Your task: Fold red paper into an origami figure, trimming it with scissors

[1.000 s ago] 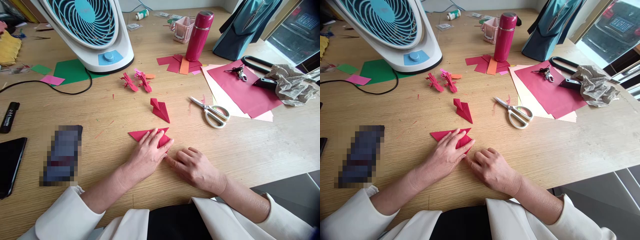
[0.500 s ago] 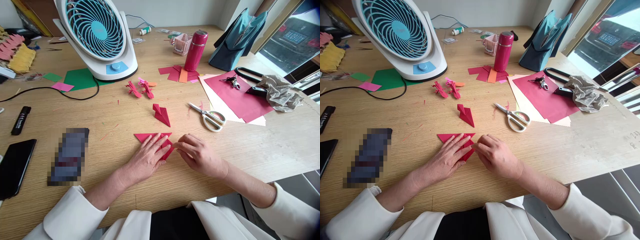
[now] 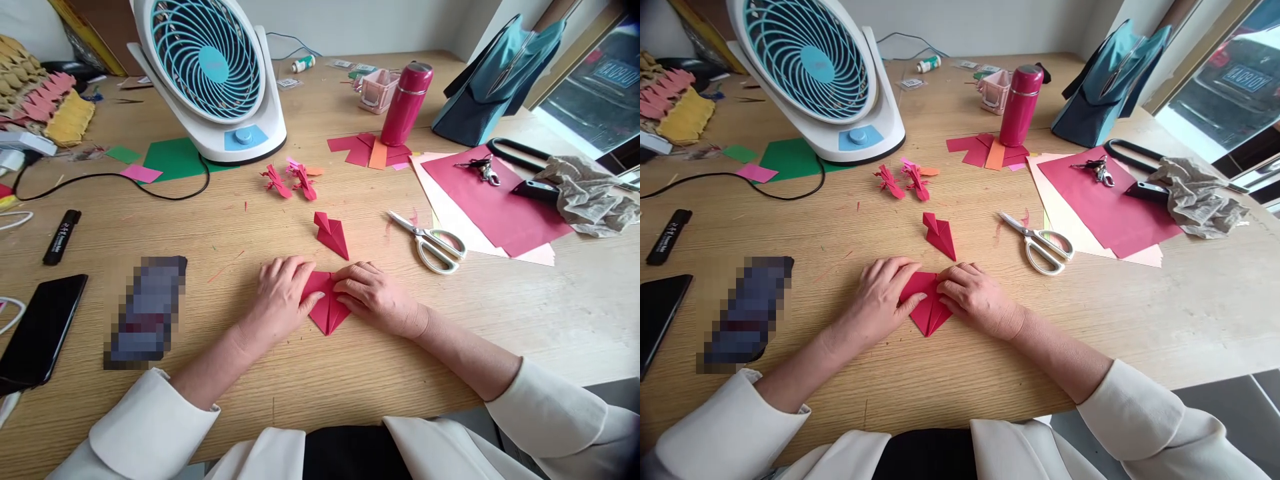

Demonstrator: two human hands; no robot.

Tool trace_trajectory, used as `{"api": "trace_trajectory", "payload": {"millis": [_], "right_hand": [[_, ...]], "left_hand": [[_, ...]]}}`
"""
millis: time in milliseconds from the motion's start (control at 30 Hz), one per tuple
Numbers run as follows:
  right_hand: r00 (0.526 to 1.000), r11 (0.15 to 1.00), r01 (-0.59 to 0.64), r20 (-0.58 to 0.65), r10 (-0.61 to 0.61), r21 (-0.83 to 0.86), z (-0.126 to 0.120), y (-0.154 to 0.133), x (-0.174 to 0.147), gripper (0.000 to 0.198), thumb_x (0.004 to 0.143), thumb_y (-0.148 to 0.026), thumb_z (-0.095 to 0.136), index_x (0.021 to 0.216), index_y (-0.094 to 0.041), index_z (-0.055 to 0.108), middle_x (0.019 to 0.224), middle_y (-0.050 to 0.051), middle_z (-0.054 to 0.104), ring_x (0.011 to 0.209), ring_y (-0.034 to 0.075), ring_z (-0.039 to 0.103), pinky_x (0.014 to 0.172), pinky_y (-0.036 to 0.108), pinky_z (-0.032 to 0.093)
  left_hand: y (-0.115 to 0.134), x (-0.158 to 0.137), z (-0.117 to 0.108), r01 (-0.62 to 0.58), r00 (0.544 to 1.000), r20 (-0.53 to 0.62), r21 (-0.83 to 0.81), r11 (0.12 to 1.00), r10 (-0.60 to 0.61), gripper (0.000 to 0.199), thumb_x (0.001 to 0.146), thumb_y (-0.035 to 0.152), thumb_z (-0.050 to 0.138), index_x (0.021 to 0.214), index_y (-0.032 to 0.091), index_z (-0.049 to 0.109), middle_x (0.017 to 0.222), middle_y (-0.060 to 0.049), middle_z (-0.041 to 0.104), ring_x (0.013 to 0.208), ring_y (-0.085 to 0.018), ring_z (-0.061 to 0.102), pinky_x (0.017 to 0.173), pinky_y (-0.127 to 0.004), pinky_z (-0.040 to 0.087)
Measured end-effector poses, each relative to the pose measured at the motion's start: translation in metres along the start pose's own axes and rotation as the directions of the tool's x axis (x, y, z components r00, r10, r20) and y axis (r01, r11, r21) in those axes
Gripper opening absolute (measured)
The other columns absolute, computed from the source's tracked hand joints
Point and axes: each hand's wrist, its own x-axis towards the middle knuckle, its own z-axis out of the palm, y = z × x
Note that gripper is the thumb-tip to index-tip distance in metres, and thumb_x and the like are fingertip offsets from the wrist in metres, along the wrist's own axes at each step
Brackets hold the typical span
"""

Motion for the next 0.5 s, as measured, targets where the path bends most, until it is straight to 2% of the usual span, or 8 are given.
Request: {"api": "trace_trajectory", "payload": {"millis": [133,200,367,500], "right_hand": [[1.0,0.999,-0.006,-0.009,0.006,0.037,0.0,0.0,0.0,0.012,0.098,-0.019,0.053,0.099,-0.016,0.066,0.11,0.012,0.067,0.1,0.022,0.062,0.088,0.039,0.05],[1.0,0.998,0.0,-0.016,0.001,0.063,0.0,0.0,0.0,0.013,0.098,-0.018,0.053,0.099,-0.016,0.066,0.111,0.012,0.067,0.102,0.022,0.061,0.089,0.04,0.051],[1.0,0.995,-0.007,-0.005,0.008,0.103,-0.001,0.0,0.0,0.011,0.097,-0.018,0.054,0.098,-0.016,0.066,0.112,0.013,0.065,0.105,0.023,0.06,0.091,0.041,0.052],[1.0,0.995,-0.011,0.015,0.01,0.104,-0.003,-0.001,0.001,0.011,0.098,-0.018,0.054,0.099,-0.015,0.065,0.108,0.013,0.065,0.101,0.023,0.06,0.09,0.041,0.053]], "left_hand": [[0.006,0.016,-0.01,0.129,0.985,0.099,0.135,0.982,-0.143,0.039,0.082,0.048,0.071,0.102,0.017,0.062,0.108,-0.014,0.062,0.102,-0.033,0.057,0.084,-0.048,0.046],[0.009,0.024,-0.015,0.145,0.974,0.153,0.159,0.977,-0.169,0.039,0.079,0.049,0.074,0.094,0.017,0.059,0.105,-0.013,0.062,0.101,-0.031,0.058,0.083,-0.043,0.046],[0.013,0.042,-0.025,0.175,0.926,0.312,0.14,0.975,-0.211,0.032,0.083,0.042,0.071,0.096,0.017,0.056,0.093,-0.009,0.069,0.091,-0.027,0.065,0.078,-0.036,0.043],[0.012,0.048,-0.025,0.169,0.917,0.345,0.124,0.978,-0.203,0.025,0.085,0.042,0.068,0.091,0.019,0.059,0.089,-0.007,0.072,0.087,-0.027,0.068,0.072,-0.033,0.04]]}}
